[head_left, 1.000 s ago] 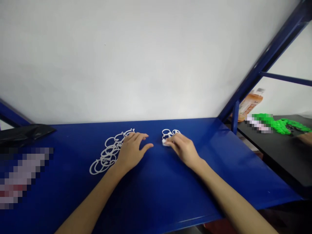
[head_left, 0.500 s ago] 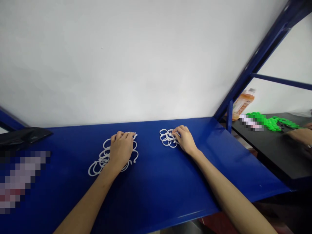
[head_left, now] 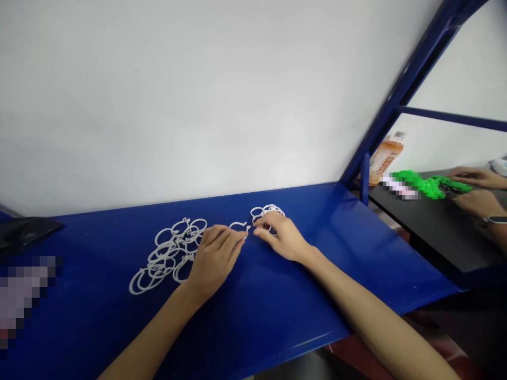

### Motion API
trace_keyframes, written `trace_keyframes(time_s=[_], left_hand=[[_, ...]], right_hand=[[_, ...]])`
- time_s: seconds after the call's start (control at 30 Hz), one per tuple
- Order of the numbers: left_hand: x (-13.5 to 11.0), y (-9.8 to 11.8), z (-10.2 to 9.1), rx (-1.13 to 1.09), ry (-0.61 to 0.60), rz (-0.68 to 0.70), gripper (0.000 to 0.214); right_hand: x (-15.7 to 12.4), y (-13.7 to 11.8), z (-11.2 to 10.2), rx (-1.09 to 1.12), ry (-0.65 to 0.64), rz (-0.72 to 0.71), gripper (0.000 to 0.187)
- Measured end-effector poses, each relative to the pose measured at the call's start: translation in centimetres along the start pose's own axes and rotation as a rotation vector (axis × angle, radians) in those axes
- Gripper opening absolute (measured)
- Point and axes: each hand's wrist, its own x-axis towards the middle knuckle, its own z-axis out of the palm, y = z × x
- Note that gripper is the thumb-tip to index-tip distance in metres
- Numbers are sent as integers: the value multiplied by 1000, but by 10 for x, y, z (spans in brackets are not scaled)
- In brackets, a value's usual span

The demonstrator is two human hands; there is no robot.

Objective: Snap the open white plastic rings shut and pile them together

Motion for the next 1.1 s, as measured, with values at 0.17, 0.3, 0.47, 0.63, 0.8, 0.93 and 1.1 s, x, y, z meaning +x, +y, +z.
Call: trace_keyframes(time_s=[0.17,0.3,0.47,0.63,0.8,0.93,1.1], left_hand=[[-4,5,6,-7,61,63,10],[-6,0,6,-27,50,128,15],[-8,8,5,-60,38,186,20],[-2,10,2,-119,175,-139,21],[3,5,2,-376,-95,-446,27],[2,5,4,-577,-199,-564,29],[2,8,4,-546,-170,-645,24]], right_hand=[[-4,-19,13,281,-50,167,21],[-4,-20,22,506,8,346,20],[-3,-15,26,676,80,404,28],[-3,-7,22,388,98,293,18],[-6,-5,20,185,-25,108,8],[-7,-6,19,120,-34,43,6],[-5,-9,16,103,-25,-20,15]])
